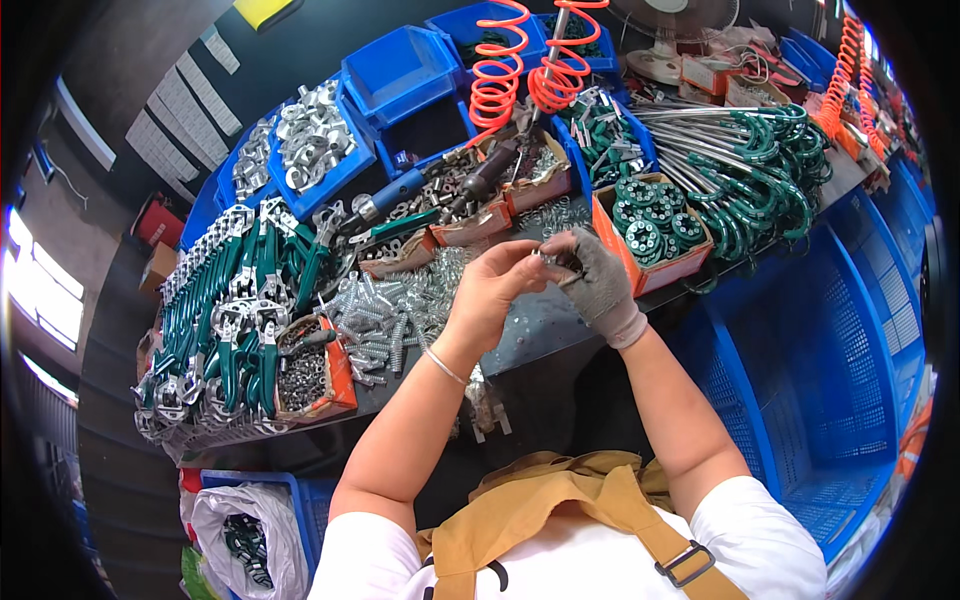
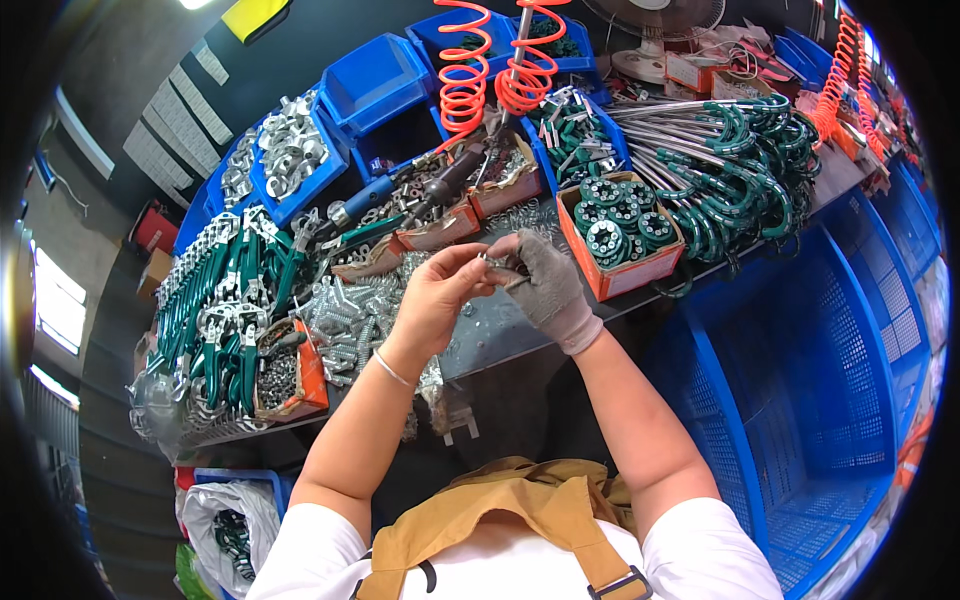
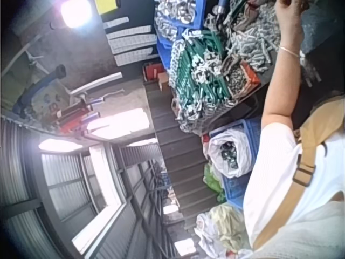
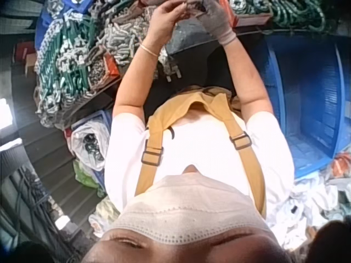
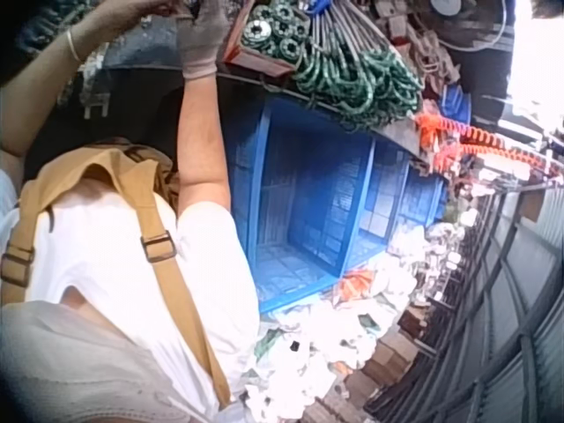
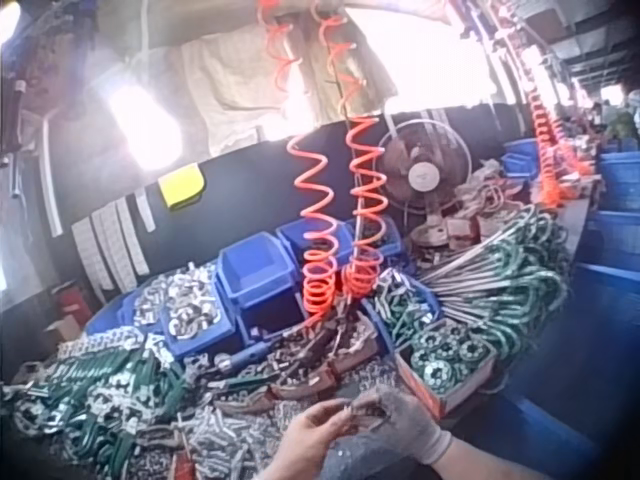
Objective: The person assembles small metal pins into plastic or metal components by hand and with pliers.
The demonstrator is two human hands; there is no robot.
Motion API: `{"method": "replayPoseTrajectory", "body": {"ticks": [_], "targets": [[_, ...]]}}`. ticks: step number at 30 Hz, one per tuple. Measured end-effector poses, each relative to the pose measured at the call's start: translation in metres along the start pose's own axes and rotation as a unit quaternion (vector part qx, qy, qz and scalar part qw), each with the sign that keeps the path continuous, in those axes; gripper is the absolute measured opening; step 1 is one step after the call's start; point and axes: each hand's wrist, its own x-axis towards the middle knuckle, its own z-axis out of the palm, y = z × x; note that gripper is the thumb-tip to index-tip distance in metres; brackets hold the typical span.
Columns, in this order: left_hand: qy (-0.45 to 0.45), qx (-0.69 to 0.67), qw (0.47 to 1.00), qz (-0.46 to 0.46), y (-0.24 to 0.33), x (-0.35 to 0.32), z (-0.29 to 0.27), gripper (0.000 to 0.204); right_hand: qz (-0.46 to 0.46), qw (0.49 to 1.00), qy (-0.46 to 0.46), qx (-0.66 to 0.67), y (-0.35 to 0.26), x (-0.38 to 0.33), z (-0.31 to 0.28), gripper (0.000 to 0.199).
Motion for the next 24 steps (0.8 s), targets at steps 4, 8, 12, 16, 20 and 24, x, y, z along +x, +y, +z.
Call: {"method": "replayPoseTrajectory", "body": {"ticks": [4, 8, 12, 16, 20, 24], "targets": [[0.043, 0.014, 0.994, 0.103, -0.012, -0.005, -0.004, 0.033, 0.118, 0.993, -0.009, 0.026, -0.027, 0.003, -0.004, 0.023], [0.031, 0.119, 0.975, 0.185, -0.008, -0.011, 0.002, 0.03, 0.301, 0.926, -0.057, 0.219, -0.037, 0.005, -0.012, 0.02], [0.063, 0.091, 0.985, 0.132, 0.0, -0.019, 0.012, 0.028, 0.29, 0.935, -0.027, 0.2, -0.047, 0.005, -0.013, 0.017], [0.043, 0.059, 0.989, 0.13, -0.002, -0.022, 0.011, 0.028, 0.214, 0.968, -0.023, 0.129, -0.042, 0.0, -0.012, 0.018], [0.038, 0.06, 0.986, 0.15, -0.003, -0.026, 0.011, 0.028, 0.177, 0.978, -0.053, 0.096, -0.052, 0.001, -0.016, 0.02], [0.055, 0.165, 0.974, 0.146, -0.003, -0.034, 0.016, 0.025, -0.004, 0.999, -0.034, -0.027, -0.049, -0.002, -0.013, 0.02]]}}
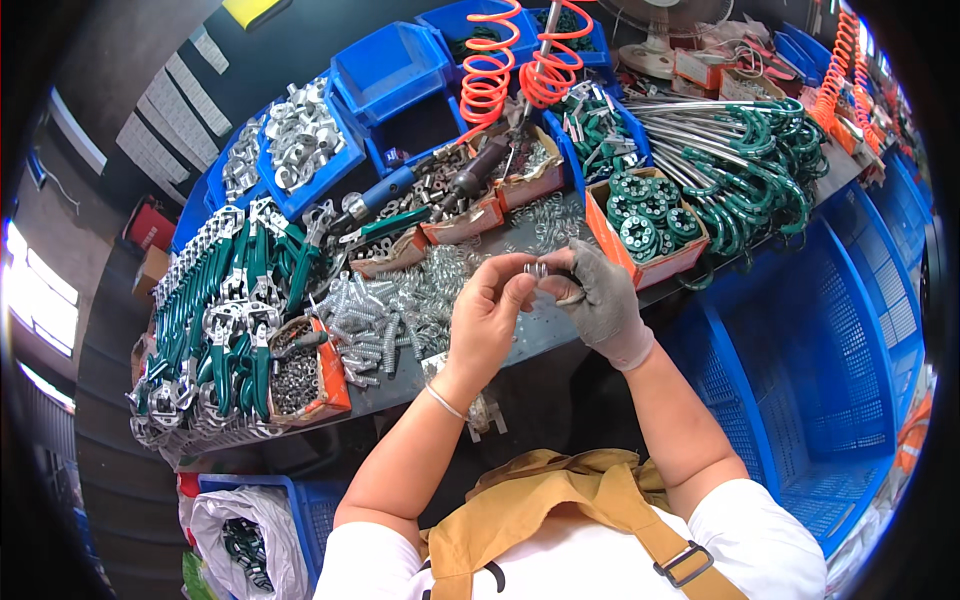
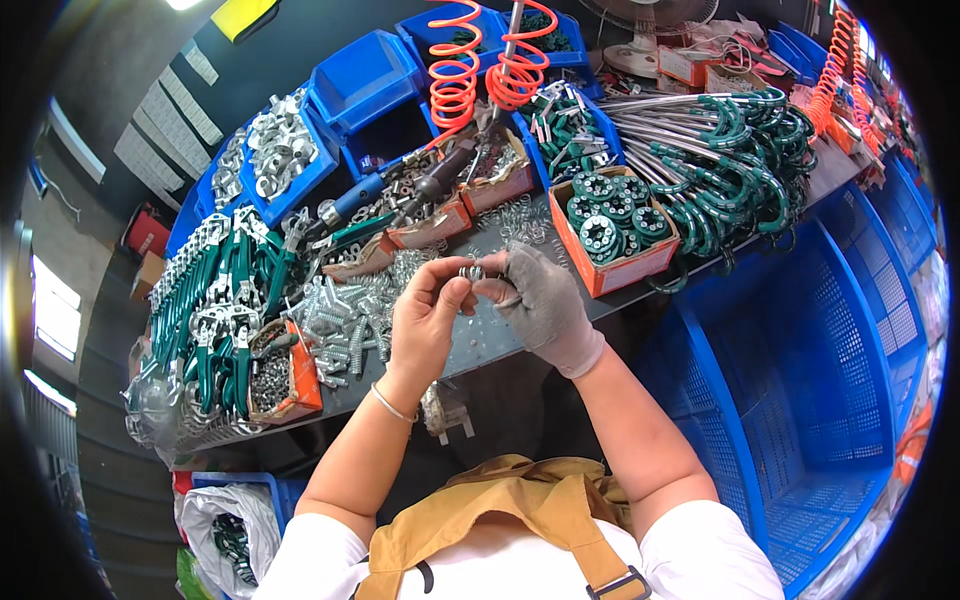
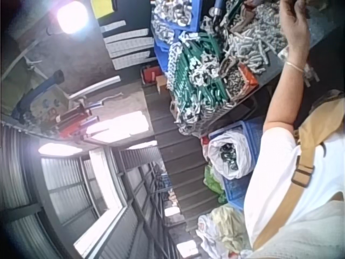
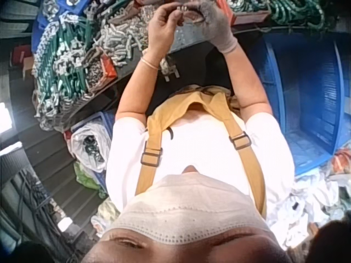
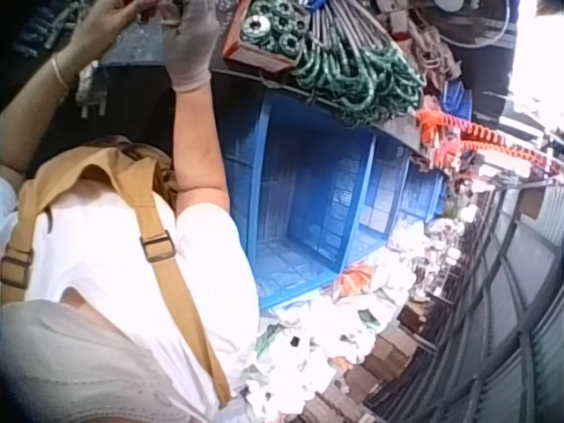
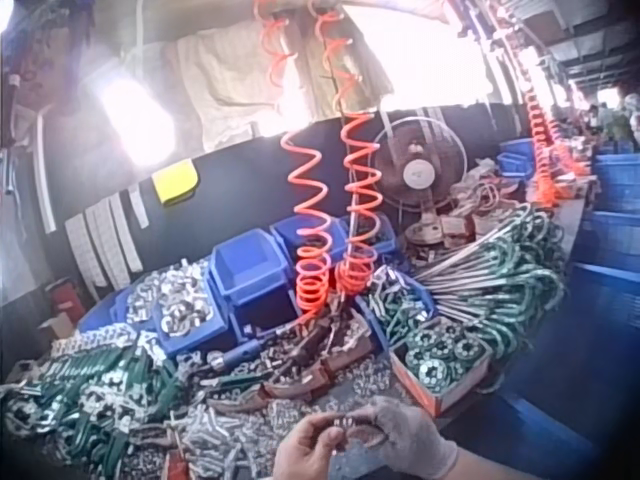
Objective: The person assembles small metal pins into plastic or metal components by hand and with pliers.
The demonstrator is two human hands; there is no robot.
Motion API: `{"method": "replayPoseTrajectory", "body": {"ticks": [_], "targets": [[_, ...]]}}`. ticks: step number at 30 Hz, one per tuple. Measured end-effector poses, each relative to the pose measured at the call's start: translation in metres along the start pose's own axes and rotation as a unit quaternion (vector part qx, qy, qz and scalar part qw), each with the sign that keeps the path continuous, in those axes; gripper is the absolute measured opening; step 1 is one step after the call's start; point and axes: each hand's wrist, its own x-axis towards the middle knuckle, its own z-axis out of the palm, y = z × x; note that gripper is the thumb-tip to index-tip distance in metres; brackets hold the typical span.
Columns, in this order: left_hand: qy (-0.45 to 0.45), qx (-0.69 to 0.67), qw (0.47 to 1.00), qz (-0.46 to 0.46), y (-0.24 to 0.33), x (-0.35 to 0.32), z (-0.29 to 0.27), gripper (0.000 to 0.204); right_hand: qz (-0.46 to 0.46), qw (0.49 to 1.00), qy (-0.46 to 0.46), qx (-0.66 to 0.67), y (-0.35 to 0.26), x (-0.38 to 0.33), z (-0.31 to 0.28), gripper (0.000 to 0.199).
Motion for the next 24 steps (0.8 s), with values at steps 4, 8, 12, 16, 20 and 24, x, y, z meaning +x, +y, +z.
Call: {"method": "replayPoseTrajectory", "body": {"ticks": [4, 8, 12, 16, 20, 24], "targets": [[0.011, -0.084, 0.996, -0.009, -0.005, -0.009, 0.008, 0.025, -0.048, 0.997, 0.017, -0.062, -0.015, 0.002, 0.003, 0.019], [0.013, -0.218, 0.975, -0.03, 0.01, -0.02, 0.015, 0.025, 0.133, 0.982, 0.008, 0.136, -0.032, 0.0, -0.002, 0.013], [0.029, -0.159, 0.986, 0.03, 0.012, -0.029, 0.016, 0.023, 0.298, 0.924, -0.039, 0.236, -0.052, 0.006, -0.011, 0.013], [0.037, -0.078, 0.995, 0.056, 0.017, -0.035, 0.013, 0.023, 0.337, 0.908, -0.098, 0.23, -0.054, 0.008, -0.016, 0.014], [0.06, 0.006, 0.997, 0.051, 0.017, -0.036, 0.011, 0.022, 0.265, 0.948, -0.082, 0.154, -0.051, 0.004, -0.007, 0.011], [0.057, -0.016, 0.998, -0.007, 0.015, -0.034, 0.006, 0.024, 0.088, 0.994, -0.068, 0.024, -0.045, 0.0, -0.001, 0.011]]}}
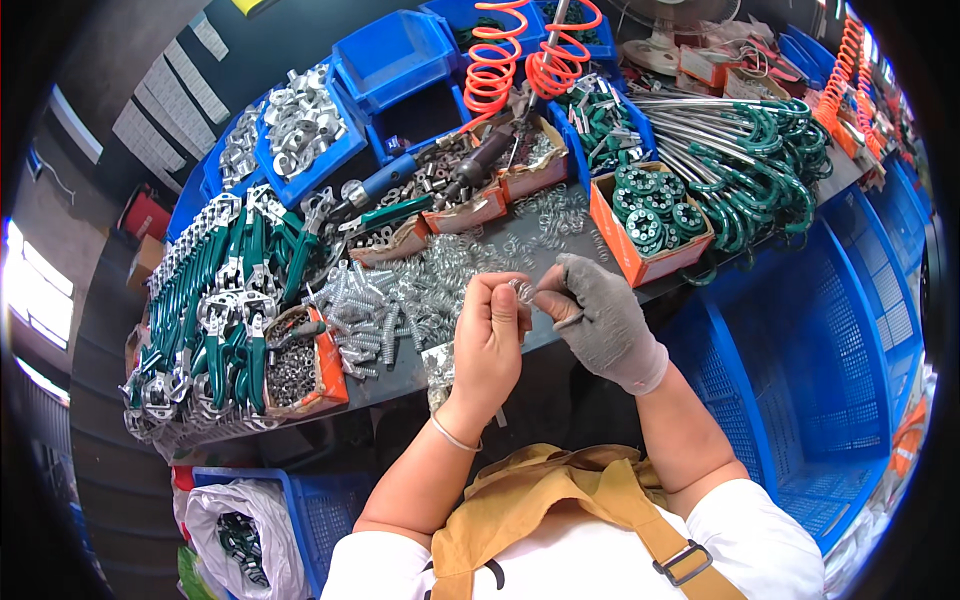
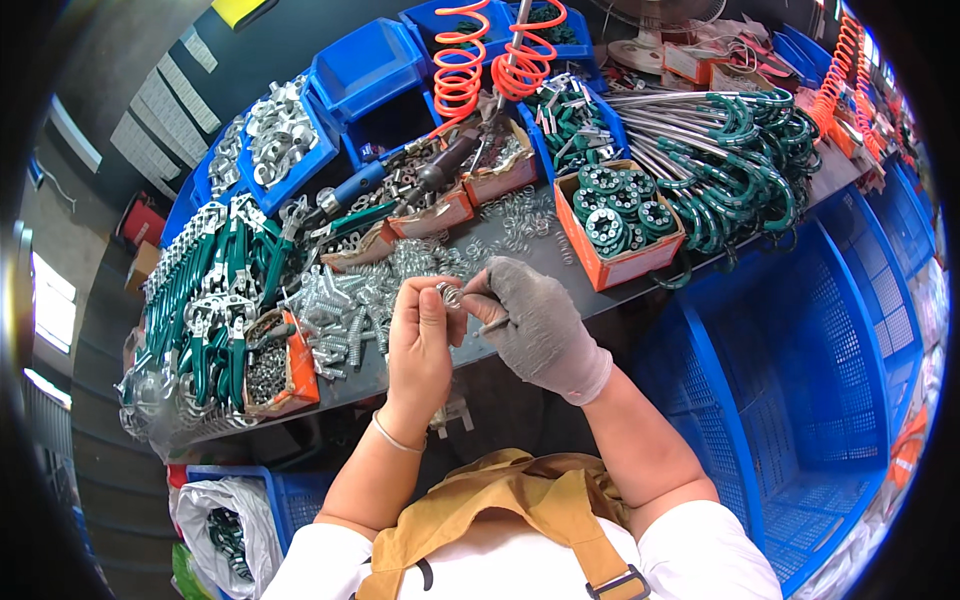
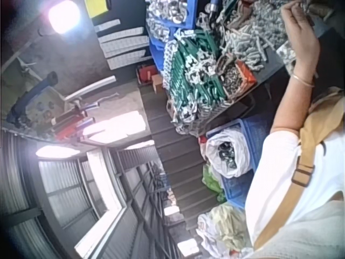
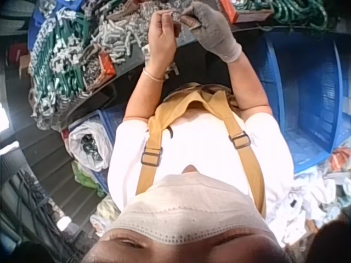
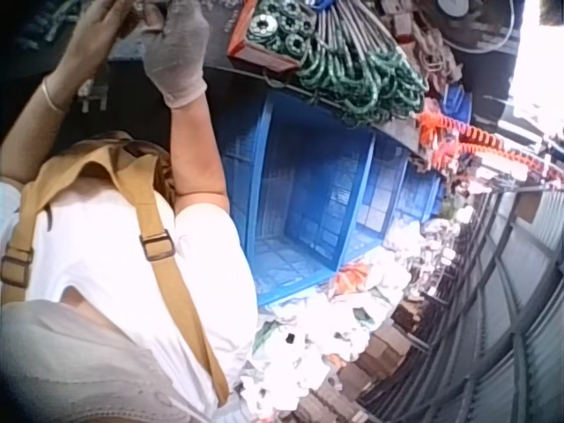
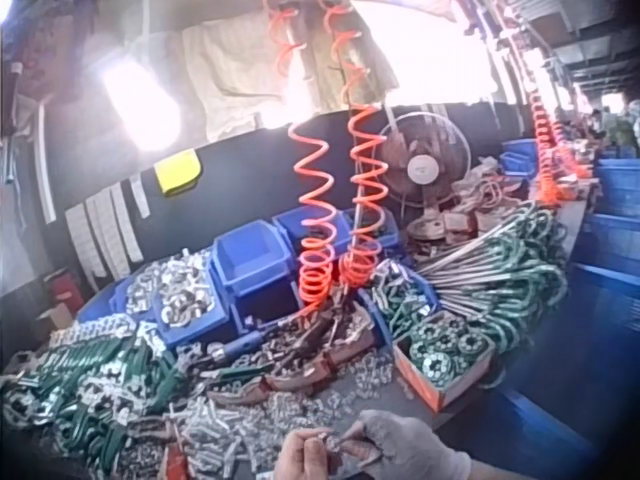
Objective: The person assembles small metal pins into plastic or metal components by hand and with pliers.
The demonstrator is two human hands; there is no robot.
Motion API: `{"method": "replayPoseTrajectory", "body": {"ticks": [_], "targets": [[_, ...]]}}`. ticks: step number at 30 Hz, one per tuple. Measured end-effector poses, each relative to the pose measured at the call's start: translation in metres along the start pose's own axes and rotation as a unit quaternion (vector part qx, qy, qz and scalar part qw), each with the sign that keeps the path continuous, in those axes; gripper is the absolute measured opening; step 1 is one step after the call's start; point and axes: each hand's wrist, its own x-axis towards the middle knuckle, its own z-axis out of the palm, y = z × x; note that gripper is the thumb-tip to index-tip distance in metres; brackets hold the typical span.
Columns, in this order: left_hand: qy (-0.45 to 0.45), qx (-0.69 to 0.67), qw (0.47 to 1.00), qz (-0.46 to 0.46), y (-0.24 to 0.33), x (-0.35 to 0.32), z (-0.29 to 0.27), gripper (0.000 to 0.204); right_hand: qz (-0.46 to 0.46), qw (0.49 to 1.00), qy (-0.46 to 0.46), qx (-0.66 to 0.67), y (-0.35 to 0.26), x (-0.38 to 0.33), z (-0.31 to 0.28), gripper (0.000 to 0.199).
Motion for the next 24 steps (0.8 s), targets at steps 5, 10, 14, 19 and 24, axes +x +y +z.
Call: {"method": "replayPoseTrajectory", "body": {"ticks": [5, 10, 14, 19, 24], "targets": [[-0.024, -0.104, 0.994, -0.023, 0.004, 0.005, -0.001, 0.025, 0.115, 0.985, -0.046, 0.116, -0.006, 0.002, -0.003, 0.008], [-0.03, -0.097, 0.995, -0.019, 0.0, 0.003, -0.004, 0.025, 0.209, 0.957, -0.098, 0.176, -0.008, 0.002, -0.005, 0.009], [-0.045, -0.137, 0.987, -0.066, -0.002, 0.006, -0.004, 0.024, 0.118, 0.978, -0.098, 0.144, -0.003, 0.001, -0.006, 0.009], [-0.066, -0.033, 0.997, -0.01, 0.005, 0.02, -0.003, 0.023, 0.281, 0.912, -0.111, 0.279, 0.015, 0.007, -0.015, 0.009], [-0.079, -0.24, 0.954, -0.16, -0.014, 0.06, -0.012, 0.022, 0.275, 0.911, -0.131, 0.278, 0.026, 0.021, -0.014, 0.011]]}}
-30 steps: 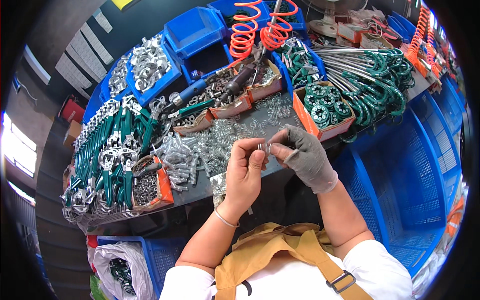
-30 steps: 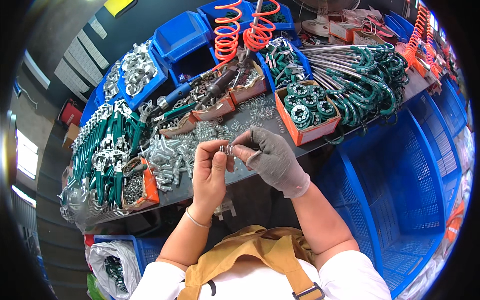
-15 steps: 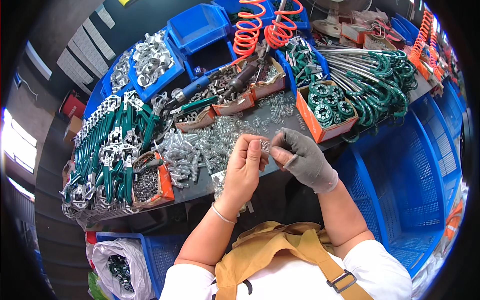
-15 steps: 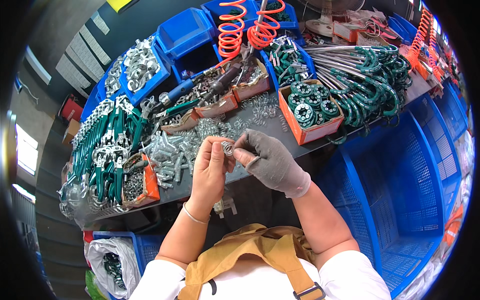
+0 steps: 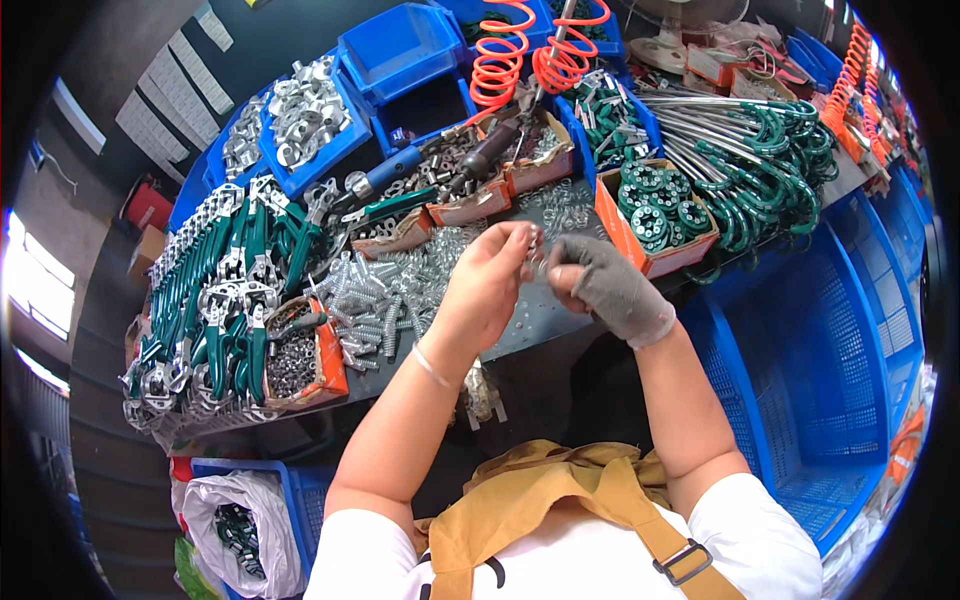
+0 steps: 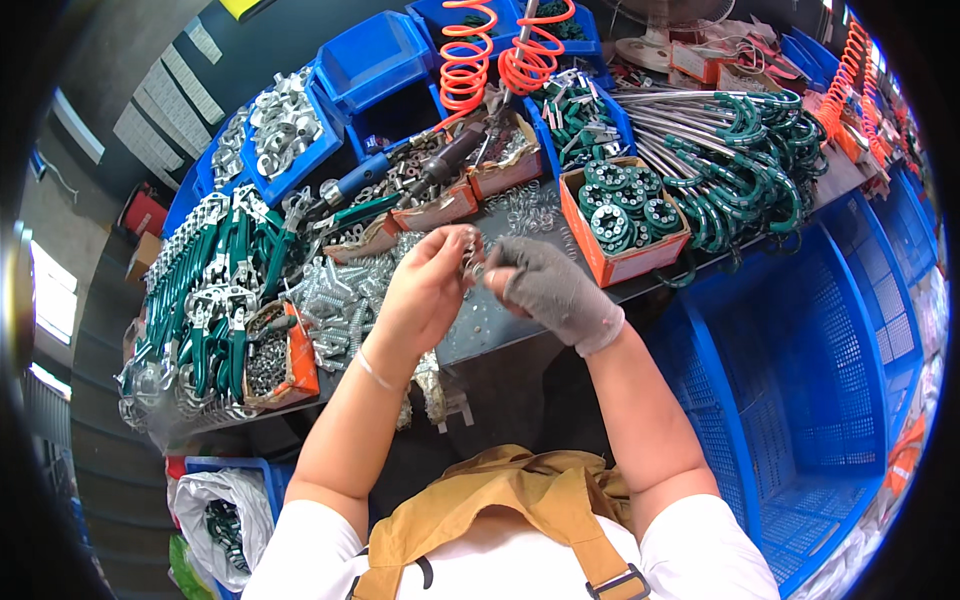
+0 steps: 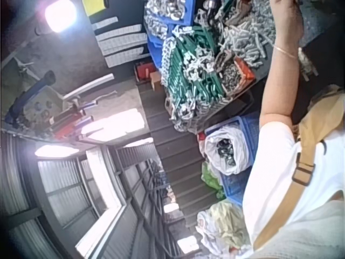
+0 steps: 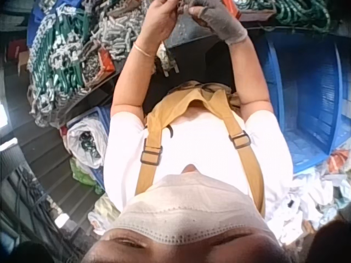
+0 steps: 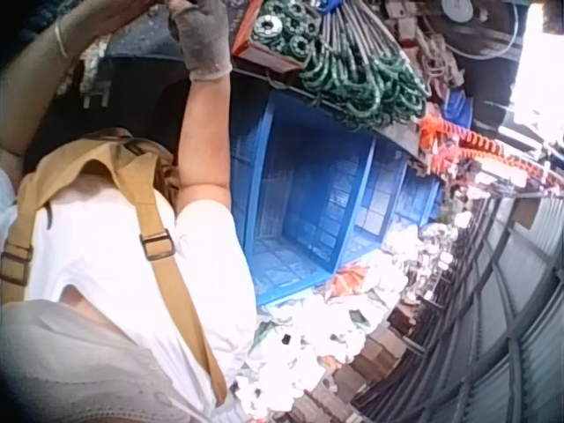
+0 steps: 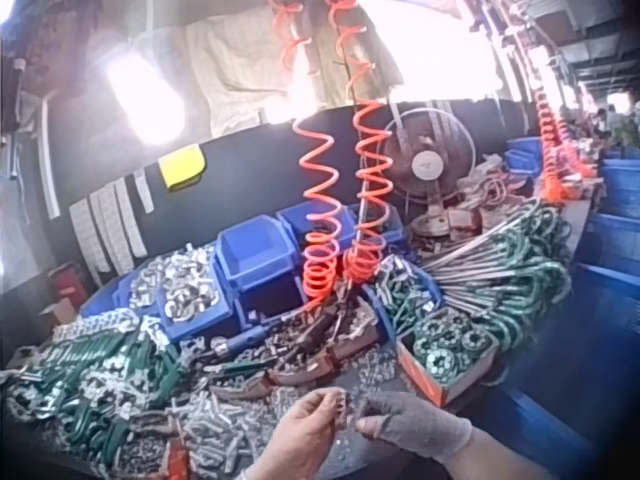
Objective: The person assembles small metal pins into plastic or metal components by hand and with pliers.
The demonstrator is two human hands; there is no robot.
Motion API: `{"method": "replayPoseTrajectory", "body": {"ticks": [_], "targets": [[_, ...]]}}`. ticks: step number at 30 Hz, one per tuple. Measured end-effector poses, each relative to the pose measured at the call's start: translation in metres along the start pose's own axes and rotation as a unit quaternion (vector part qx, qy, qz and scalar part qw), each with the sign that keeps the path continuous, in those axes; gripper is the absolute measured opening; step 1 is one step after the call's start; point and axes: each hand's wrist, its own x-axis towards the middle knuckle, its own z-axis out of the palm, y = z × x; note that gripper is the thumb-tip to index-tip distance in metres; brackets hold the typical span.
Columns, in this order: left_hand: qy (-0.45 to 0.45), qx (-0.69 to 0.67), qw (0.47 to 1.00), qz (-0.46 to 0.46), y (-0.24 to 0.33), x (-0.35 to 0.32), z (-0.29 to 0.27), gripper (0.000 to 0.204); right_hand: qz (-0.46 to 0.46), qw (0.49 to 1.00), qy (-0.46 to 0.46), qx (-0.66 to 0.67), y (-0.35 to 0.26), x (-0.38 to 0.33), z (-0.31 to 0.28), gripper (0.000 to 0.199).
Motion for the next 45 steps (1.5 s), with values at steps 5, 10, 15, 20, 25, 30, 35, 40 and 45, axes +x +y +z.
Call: {"method": "replayPoseTrajectory", "body": {"ticks": [5, 10, 15, 20, 25, 30, 35, 40, 45], "targets": [[0.031, 0.031, 0.999, -0.011, -0.016, 0.057, -0.004, 0.022, 0.008, 0.988, 0.116, 0.099, 0.019, 0.038, -0.032, 0.011], [-0.041, 0.241, 0.969, 0.038, -0.007, 0.077, -0.013, 0.021, -0.009, 0.982, 0.162, 0.099, 0.03, 0.054, -0.046, 0.01], [-0.023, 0.255, 0.967, 0.008, 0.001, 0.084, -0.032, 0.022, -0.225, 0.879, 0.191, -0.375, 0.019, 0.053, -0.039, 0.011], [0.065, 0.3, 0.947, -0.1, -0.004, 0.103, -0.042, 0.038, -0.399, 0.627, 0.019, -0.669, 0.017, 0.06, -0.036, 0.016], [0.009, 0.313, 0.906, -0.286, -0.003, 0.124, -0.062, 0.042, -0.267, 0.603, 0.046, -0.75, 0.029, 0.08, -0.049, 0.017], [0.057, 0.551, 0.829, 0.077, -0.021, 0.138, -0.057, 0.031, -0.083, 0.74, 0.283, -0.604, 0.041, 0.111, -0.048, 0.022], [-0.06, 0.34, 0.932, 0.11, -0.012, 0.119, -0.041, 0.036, -0.01, 0.983, 0.168, 0.079, 0.032, 0.11, -0.048, 0.043], [-0.084, 0.47, 0.87, 0.121, -0.001, 0.104, -0.036, 0.025, -0.006, 0.983, 0.132, 0.127, 0.028, 0.105, -0.037, 0.053], [-0.014, 0.358, 0.933, 0.045, -0.011, 0.11, -0.044, 0.021, -0.031, 0.973, 0.162, 0.16, 0.028, 0.098, -0.028, 0.028]]}}
